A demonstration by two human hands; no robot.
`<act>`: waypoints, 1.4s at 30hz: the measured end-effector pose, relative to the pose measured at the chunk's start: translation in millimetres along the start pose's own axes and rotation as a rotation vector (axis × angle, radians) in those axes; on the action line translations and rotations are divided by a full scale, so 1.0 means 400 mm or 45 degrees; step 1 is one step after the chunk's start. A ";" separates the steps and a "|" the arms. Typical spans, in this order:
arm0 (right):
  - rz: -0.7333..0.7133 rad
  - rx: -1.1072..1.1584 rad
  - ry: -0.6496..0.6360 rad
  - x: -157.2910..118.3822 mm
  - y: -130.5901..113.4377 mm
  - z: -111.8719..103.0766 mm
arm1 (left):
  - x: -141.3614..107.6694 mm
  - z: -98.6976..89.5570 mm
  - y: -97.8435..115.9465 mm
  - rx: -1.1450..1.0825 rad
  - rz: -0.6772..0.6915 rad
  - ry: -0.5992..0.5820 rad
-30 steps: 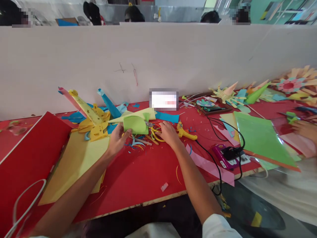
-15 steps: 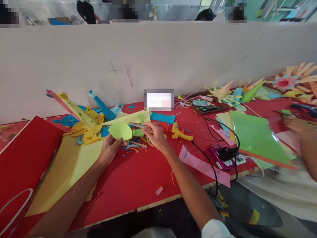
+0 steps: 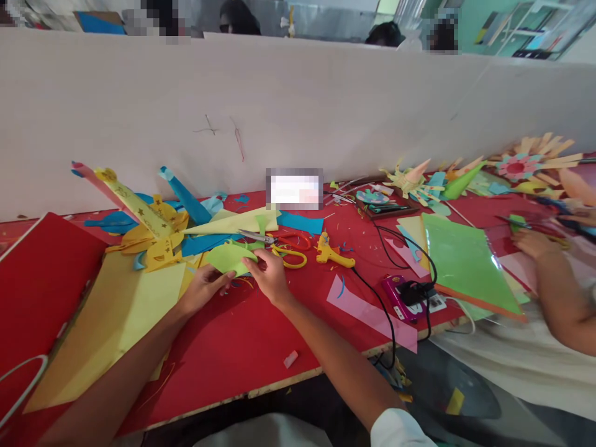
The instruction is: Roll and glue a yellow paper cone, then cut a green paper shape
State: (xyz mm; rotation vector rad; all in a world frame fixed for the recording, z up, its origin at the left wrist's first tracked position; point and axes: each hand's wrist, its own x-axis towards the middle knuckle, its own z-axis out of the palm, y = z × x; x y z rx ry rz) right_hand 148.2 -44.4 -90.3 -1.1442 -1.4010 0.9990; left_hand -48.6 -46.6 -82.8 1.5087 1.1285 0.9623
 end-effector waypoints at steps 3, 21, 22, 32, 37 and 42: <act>0.051 0.186 -0.017 -0.008 -0.011 0.012 | 0.000 0.000 -0.003 0.044 0.009 -0.019; 0.056 0.251 0.052 -0.009 0.027 0.022 | 0.001 0.003 -0.018 -0.142 0.019 0.191; 0.065 0.251 0.064 -0.009 0.028 0.022 | -0.001 0.003 -0.017 -0.148 -0.004 0.162; -0.030 0.030 0.106 -0.023 0.031 0.021 | -0.004 0.002 -0.023 -0.242 0.057 0.218; -0.269 -0.225 0.200 -0.031 0.029 0.019 | -0.004 0.002 -0.021 -0.294 0.086 0.150; -0.360 -0.279 0.137 -0.045 0.005 0.016 | -0.007 -0.004 -0.024 -0.446 0.008 0.115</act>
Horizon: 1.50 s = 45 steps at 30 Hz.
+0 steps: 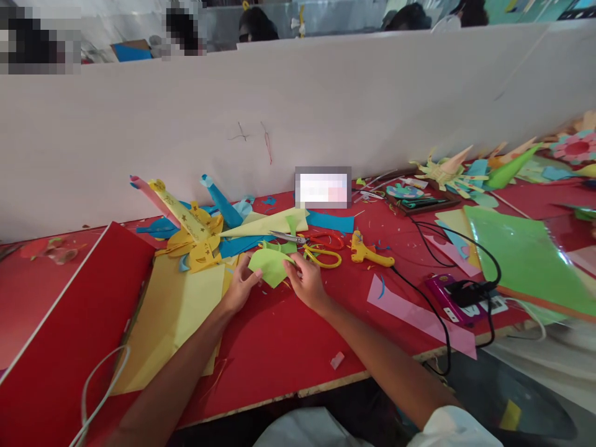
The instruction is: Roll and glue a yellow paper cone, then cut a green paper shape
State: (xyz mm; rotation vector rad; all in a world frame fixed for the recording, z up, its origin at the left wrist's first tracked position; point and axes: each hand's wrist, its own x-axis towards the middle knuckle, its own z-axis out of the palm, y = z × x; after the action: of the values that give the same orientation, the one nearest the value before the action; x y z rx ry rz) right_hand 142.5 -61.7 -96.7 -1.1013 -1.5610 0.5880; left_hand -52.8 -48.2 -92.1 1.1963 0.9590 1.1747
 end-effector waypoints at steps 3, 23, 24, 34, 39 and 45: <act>-0.078 -0.011 -0.045 -0.006 -0.025 -0.012 | -0.006 -0.013 -0.010 0.021 -0.111 -0.139; -0.106 -1.072 -0.362 0.125 0.009 -0.191 | 0.013 -0.017 -0.024 0.115 0.038 0.093; -0.068 -1.172 -0.379 0.125 0.029 -0.204 | 0.015 -0.017 -0.022 0.036 0.037 0.090; -0.093 -1.324 -0.545 0.093 0.160 -0.183 | 0.023 -0.014 -0.006 -0.157 0.035 0.218; -0.097 -1.270 -0.493 0.108 0.183 -0.181 | 0.024 -0.019 -0.013 -0.131 0.023 0.244; -0.126 -1.230 -0.348 0.106 0.194 -0.194 | 0.031 -0.021 -0.010 -0.158 0.039 0.299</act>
State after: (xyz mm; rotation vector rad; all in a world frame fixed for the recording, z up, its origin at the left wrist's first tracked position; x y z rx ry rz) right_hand 242.4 -3.6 -117.7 -1.6700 -2.2050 -0.1481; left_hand -58.3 -34.7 -96.7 0.9923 1.0284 1.4014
